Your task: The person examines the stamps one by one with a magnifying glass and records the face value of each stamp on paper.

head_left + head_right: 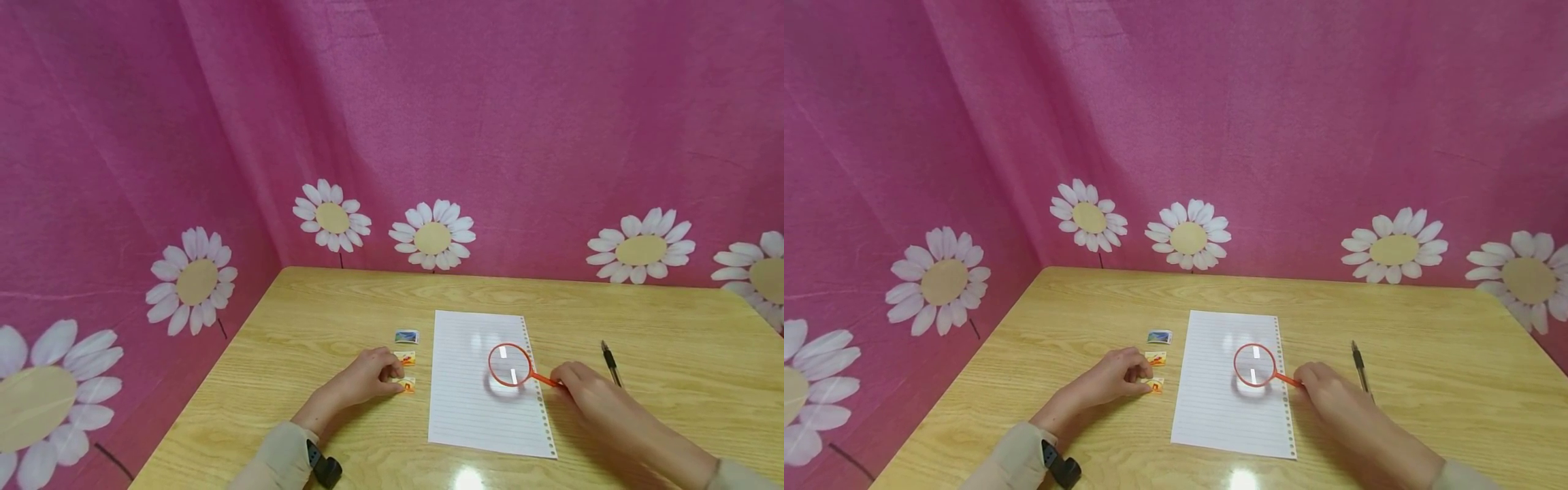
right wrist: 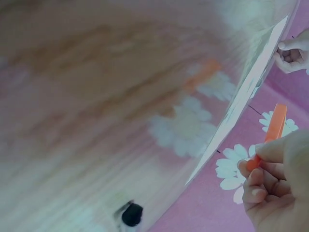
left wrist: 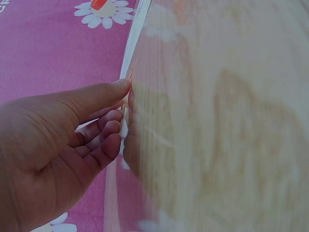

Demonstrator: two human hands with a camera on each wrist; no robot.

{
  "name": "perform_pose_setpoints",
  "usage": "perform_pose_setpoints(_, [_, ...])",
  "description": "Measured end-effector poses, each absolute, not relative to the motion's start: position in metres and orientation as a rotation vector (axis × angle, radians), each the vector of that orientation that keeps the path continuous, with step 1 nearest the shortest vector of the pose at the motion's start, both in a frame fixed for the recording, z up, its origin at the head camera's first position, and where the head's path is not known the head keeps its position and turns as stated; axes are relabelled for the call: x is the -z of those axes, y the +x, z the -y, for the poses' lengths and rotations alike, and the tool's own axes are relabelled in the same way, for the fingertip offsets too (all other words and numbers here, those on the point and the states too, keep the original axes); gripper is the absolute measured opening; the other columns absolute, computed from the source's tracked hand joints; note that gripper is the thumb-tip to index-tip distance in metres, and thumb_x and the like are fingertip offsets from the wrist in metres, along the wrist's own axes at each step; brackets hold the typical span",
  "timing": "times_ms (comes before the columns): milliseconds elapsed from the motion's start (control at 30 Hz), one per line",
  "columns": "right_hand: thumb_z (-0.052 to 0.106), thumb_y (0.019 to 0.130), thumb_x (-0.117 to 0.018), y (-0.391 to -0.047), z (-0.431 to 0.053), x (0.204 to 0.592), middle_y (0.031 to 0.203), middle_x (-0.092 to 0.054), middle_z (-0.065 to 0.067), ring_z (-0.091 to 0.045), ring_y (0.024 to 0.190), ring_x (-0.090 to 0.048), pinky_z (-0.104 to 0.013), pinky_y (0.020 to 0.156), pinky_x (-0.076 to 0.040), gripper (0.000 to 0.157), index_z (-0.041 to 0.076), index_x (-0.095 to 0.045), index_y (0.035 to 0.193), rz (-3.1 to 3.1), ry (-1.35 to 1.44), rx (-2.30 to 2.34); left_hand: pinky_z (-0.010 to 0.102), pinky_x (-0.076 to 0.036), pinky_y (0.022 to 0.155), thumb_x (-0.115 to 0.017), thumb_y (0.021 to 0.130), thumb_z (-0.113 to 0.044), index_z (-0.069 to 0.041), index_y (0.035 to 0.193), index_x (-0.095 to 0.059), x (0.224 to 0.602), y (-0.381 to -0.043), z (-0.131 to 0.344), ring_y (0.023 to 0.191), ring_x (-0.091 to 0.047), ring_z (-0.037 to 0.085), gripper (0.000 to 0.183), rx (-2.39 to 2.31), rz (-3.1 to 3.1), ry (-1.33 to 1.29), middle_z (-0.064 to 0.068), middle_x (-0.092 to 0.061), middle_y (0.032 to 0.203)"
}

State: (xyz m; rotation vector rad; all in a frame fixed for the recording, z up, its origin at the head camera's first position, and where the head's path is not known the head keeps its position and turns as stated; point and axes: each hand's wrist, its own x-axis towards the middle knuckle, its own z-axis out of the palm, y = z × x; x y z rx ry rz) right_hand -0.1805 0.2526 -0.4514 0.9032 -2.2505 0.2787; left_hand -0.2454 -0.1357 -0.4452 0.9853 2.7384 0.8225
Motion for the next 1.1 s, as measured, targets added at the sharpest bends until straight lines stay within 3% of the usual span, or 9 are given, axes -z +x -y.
perform_pose_setpoints(367, [0.041,0.105,-0.027,-0.176,-0.239,0.447,0.088,-0.060,0.009,-0.007,0.078,-0.060,-0.017,0.064,-0.048,0.046,0.014,-0.061,0.090,2.282,0.917,-0.246,0.017,-0.041,0.066,-0.076,0.086,-0.017,-0.010,0.091,-0.066,0.446,-0.246,0.135,0.073,-0.046,0.004,0.013,-0.821,-2.741,0.981,-0.001,-0.058,0.084])
perform_pose_setpoints(533, [0.043,0.104,-0.019,-0.178,-0.233,0.446,0.085,-0.061,0.007,-0.008,0.075,-0.059,-0.015,0.064,-0.048,0.053,0.013,-0.060,0.088,2.245,0.950,-0.263,0.017,-0.041,0.066,-0.075,0.086,-0.018,-0.011,0.091,-0.065,0.447,-0.247,0.136,0.073,-0.046,0.004,0.013,-0.829,-2.741,0.968,-0.002,-0.057,0.084])
perform_pose_setpoints(1100, [0.038,0.106,-0.019,-0.178,-0.213,0.440,0.082,-0.057,0.007,-0.004,0.071,-0.055,-0.012,0.060,-0.045,0.049,0.011,-0.057,0.088,2.215,1.055,-0.271,0.016,-0.041,0.066,-0.075,0.086,-0.017,-0.011,0.091,-0.065,0.447,-0.245,0.136,0.073,-0.046,0.004,0.013,-0.829,-2.747,0.956,-0.002,-0.056,0.085])
